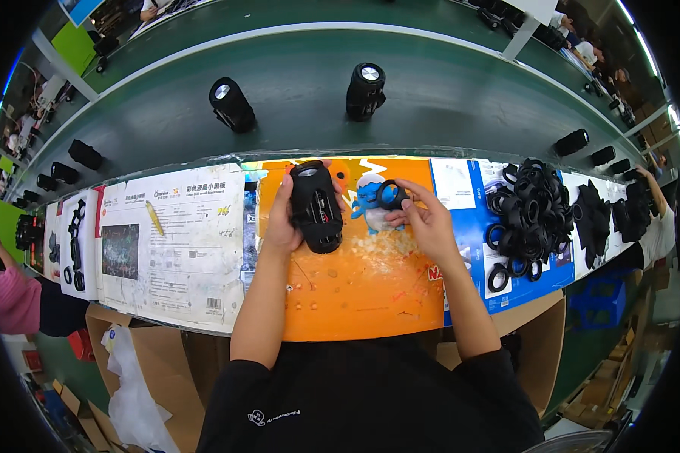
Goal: Fitting rubber rings onto black cylindrical electronic device housings on an assembly line.
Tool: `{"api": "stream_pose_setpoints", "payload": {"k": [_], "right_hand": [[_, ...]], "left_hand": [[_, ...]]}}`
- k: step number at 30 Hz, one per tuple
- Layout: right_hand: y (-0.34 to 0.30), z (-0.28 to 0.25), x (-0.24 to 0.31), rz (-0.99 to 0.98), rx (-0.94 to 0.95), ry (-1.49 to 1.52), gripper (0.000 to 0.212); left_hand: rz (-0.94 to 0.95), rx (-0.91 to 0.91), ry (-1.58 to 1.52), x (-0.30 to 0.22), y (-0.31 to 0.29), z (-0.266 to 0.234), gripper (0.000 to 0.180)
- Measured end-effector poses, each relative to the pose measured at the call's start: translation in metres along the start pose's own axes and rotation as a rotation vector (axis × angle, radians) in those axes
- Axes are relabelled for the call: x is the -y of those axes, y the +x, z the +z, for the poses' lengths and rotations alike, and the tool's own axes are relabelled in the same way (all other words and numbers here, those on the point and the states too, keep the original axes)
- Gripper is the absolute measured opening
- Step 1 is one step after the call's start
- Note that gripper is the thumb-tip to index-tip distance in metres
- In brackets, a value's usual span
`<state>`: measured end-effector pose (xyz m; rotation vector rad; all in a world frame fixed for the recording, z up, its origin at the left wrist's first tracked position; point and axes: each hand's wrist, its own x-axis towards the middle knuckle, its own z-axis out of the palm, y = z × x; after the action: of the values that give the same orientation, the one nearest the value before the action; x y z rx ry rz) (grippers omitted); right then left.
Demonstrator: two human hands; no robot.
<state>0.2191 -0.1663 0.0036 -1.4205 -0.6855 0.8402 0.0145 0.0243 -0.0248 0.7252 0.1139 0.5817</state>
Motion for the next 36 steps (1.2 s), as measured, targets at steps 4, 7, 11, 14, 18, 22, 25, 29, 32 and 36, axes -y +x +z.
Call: {"api": "stream_pose_setpoints", "payload": {"k": [4,7,11,14,18,22,25,29,32,36], "right_hand": [[-0.024,-0.004,0.016,0.052,0.003,-0.579,0.033],[-0.028,-0.012,0.014,-0.014,0.03,-0.776,0.029],[-0.021,-0.013,0.026,-0.185,0.135,-1.037,0.015],[-0.002,-0.019,0.02,-0.334,0.206,-1.039,0.012],[0.03,-0.016,0.039,-0.22,0.389,-0.338,0.017],[0.049,0.017,0.083,-0.124,0.494,-0.185,0.016],[0.058,0.035,0.098,-0.048,0.654,-0.173,0.016],[0.062,0.038,0.117,-0.046,0.741,-0.304,0.013],[0.059,0.043,0.123,-0.279,0.753,-0.578,0.012],[0.047,0.047,0.123,-0.333,0.7,-0.662,0.016]], "left_hand": [[-0.028,-0.053,0.013,-0.001,-0.001,0.002,0.087],[-0.011,0.008,-0.022,-0.002,-0.001,-0.002,0.081],[-0.015,-0.027,0.187,-0.007,-0.003,0.003,0.078],[-0.037,-0.006,0.209,-0.007,-0.007,0.014,0.072],[-0.074,0.007,0.284,-0.009,-0.012,0.014,0.071],[-0.095,0.042,0.408,-0.01,-0.014,0.019,0.079],[-0.131,0.045,0.556,-0.015,-0.014,0.025,0.087],[-0.154,0.011,0.555,-0.014,-0.016,0.025,0.092],[-0.16,0.011,0.581,-0.018,-0.016,0.025,0.093],[-0.136,0.029,0.573,-0.016,-0.015,0.022,0.095]]}}
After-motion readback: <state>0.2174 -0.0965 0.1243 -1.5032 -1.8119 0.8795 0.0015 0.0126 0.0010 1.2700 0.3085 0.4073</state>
